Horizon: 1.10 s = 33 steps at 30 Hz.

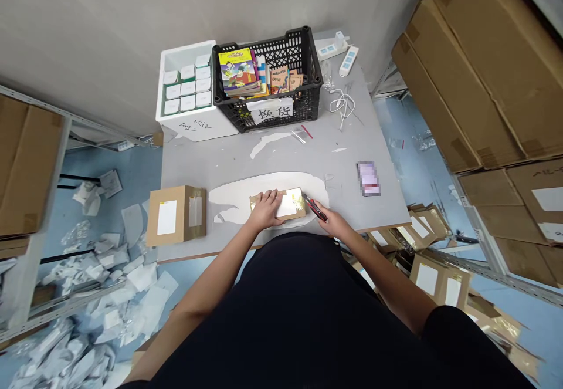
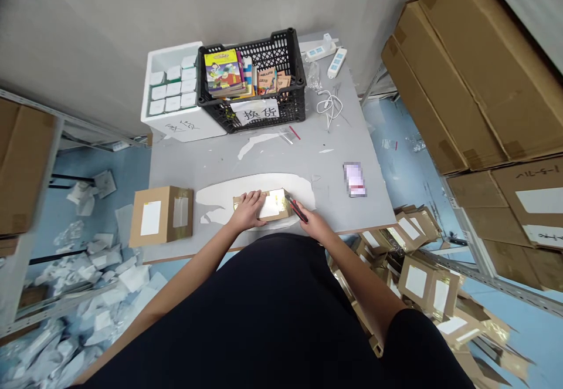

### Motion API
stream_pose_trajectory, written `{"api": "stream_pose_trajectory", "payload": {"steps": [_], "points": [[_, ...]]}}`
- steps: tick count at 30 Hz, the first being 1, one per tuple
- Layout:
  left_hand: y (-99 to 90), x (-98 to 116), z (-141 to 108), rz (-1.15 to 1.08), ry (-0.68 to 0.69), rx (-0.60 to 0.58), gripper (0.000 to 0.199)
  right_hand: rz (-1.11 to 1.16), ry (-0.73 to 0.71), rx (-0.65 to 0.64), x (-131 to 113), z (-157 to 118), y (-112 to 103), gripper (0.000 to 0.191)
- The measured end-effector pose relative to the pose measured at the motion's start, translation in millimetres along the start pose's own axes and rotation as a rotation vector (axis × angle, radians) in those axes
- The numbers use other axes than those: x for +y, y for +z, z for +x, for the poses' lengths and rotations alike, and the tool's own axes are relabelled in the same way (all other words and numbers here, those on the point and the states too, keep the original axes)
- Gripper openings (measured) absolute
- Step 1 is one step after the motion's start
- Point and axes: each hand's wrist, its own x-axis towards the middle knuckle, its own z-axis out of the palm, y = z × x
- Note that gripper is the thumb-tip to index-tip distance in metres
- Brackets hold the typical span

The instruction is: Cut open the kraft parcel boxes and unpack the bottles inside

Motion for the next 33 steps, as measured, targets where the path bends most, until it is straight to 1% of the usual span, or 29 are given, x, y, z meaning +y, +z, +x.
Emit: {"api": "stream_pose_trajectory", "payload": {"steps": [3, 9, 13, 17, 23, 26, 29, 33], "points": [[0.3, -1, 1, -0.003, 0.000, -0.003, 0.104, -0.014, -0.020, -0.007, -1, -2, -3, 0.079], [3.7, -2, 2, 0.002, -0.008, -0.002, 0.105, -0.065, 0.005, -0.056, 2, -10, -9, 0.079], [6.0, -3, 3, -0.001, -0.008, 0.003, 0.105, -0.033, -0.005, -0.092, 5, -13, -11, 0.079], [6.9, -3, 3, -0.009, -0.001, 0.007, 0.105, 0.024, 0.011, -0.122, 2, -12, -16, 0.082], [5.3, -2, 2, -0.013, -0.011, 0.003, 0.106, 0.099, 0.091, -0.126, -8, -14, -26, 0.080], [4.7, -1, 2, -0.011, -0.008, 0.005, 0.105, 0.138, 0.140, -0.138, -10, -21, -25, 0.079], [5.3, -2, 2, -0.008, -0.013, 0.005, 0.104, 0.166, 0.177, -0.178, -9, -28, -23, 0.080], [6.5, -3, 2, -0.005, -0.003, 0.000, 0.104, 0.165, 0.178, -0.250, -4, -35, -17, 0.080]]}}
